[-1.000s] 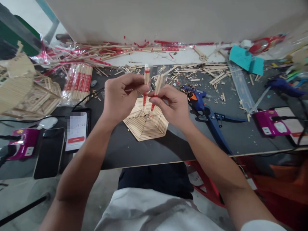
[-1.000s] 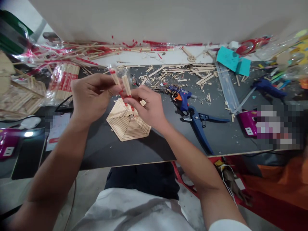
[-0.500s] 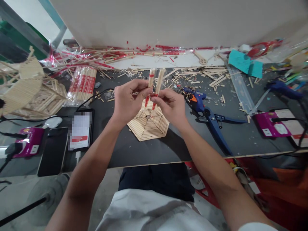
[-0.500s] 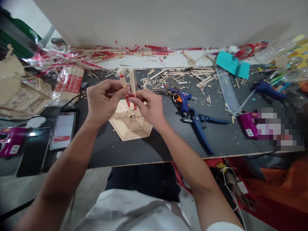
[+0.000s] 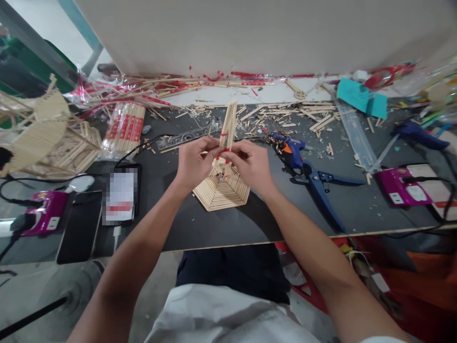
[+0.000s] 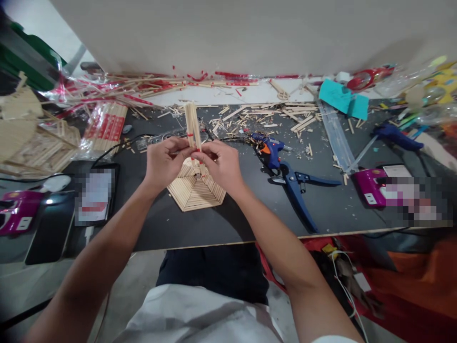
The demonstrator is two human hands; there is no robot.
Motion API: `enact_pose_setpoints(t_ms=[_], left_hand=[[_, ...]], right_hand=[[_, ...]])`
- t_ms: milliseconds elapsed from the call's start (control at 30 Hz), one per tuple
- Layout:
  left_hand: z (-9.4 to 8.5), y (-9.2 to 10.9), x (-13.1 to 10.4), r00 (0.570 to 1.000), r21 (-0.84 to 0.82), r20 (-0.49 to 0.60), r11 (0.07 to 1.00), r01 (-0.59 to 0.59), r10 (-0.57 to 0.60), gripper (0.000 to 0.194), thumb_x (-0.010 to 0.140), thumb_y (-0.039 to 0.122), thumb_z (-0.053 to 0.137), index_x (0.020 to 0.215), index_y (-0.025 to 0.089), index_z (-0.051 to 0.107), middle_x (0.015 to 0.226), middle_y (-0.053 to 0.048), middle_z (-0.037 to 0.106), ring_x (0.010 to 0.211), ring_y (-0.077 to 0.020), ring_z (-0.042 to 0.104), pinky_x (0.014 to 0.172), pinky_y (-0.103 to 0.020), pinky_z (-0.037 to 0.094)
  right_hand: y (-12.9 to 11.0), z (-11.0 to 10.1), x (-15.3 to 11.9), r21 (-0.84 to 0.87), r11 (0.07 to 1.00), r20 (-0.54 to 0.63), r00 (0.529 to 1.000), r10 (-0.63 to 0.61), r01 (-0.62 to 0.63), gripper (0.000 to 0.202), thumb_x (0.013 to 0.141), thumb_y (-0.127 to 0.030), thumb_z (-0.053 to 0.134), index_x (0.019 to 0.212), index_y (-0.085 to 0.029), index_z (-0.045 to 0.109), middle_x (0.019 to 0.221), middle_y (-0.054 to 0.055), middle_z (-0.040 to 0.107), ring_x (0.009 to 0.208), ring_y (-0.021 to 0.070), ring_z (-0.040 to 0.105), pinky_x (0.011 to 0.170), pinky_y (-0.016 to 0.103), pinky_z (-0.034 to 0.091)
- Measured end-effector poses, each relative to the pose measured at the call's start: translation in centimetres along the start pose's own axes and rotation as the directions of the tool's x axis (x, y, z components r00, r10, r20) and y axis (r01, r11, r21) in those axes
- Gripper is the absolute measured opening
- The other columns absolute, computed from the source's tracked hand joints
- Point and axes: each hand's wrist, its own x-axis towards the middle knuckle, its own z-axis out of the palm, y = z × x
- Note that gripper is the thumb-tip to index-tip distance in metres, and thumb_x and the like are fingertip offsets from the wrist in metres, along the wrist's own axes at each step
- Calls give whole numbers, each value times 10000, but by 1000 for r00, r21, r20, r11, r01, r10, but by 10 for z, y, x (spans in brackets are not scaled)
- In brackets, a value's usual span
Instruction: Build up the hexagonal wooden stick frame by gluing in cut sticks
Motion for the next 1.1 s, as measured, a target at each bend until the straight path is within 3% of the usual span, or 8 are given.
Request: enact_pose_setpoints(t_ms=[200, 433, 600, 700, 833, 1000, 1033, 1100], left_hand=[[5, -10, -2, 998, 40, 2, 997, 67, -67, 32, 831, 178, 713, 836, 162, 740, 860, -46, 800, 779, -167, 765, 654, -223, 596], [7, -14, -8, 997, 103, 65, 994, 40, -47, 87, 877, 172, 688, 908, 183, 768, 886, -35, 809, 799, -164, 771, 729, -240, 609], [10, -3, -15, 999, 112, -25, 993, 28, -26, 63, 903, 226, 707, 916, 208, 766, 879, -29, 810, 785, -158, 773, 738, -245, 605], [12, 6, -18, 996, 101, -66, 993, 68, -61, 94, 892, 300, 750, 892, 207, 746, 804, -22, 797, 728, -152, 762, 668, -229, 588], [9, 13, -19, 999, 164, -31, 986, 22, -17, 78, 894, 255, 731, 828, 214, 733, 767, -2, 786, 680, -134, 739, 659, -222, 570], [-9, 15, -8, 983, 158, 183, 986, -60, 31, 119, 885, 327, 755, 893, 208, 762, 837, -22, 775, 698, -142, 720, 637, -223, 567], [-14, 14, -4, 985, 156, 169, 986, -57, 30, 177, 883, 375, 763, 940, 208, 763, 906, -39, 772, 716, -146, 717, 624, -222, 565], [-26, 12, 5, 999, 162, 35, 986, -26, 21, 284, 927, 455, 711, 1095, 226, 732, 1110, -74, 738, 768, -145, 713, 608, -219, 556]], right_hand=[[2, 3, -1, -14, 1000, -4, 1000, -14, 14, 304, 938, -438, 668, 741, -212, 614, 739, -17, 571, 653, 123, 503, 655, 289, 390], [12, 4, -3, 97, 995, 4, 1000, 15, -15, 316, 902, -468, 700, 735, -215, 611, 830, 3, 612, 743, 140, 575, 677, 283, 439], [6, 7, -5, 228, 968, -44, 992, 116, -103, 346, 864, -538, 720, 764, -220, 629, 878, 21, 682, 806, 152, 611, 762, 302, 494], [3, 7, -6, 289, 943, -55, 980, 189, -165, 378, 856, -573, 707, 758, -224, 598, 806, 3, 659, 739, 143, 582, 720, 297, 490], [1, 3, -6, 277, 944, 21, 983, 182, -181, 362, 905, -579, 662, 882, -219, 688, 769, -6, 655, 724, 140, 585, 706, 292, 476], [0, -5, -4, 303, 937, 99, 983, 152, -175, 404, 927, -604, 642, 898, -202, 651, 800, -1, 677, 715, 122, 608, 685, 275, 475], [0, -6, -4, 331, 924, 126, 979, 160, -194, 409, 937, -608, 626, 878, -204, 610, 771, -10, 657, 679, 112, 602, 661, 269, 471], [0, -9, -4, 366, 892, 242, 953, 185, -266, 419, 965, -619, 577, 847, -220, 523, 697, -39, 599, 577, 94, 568, 590, 260, 451]])
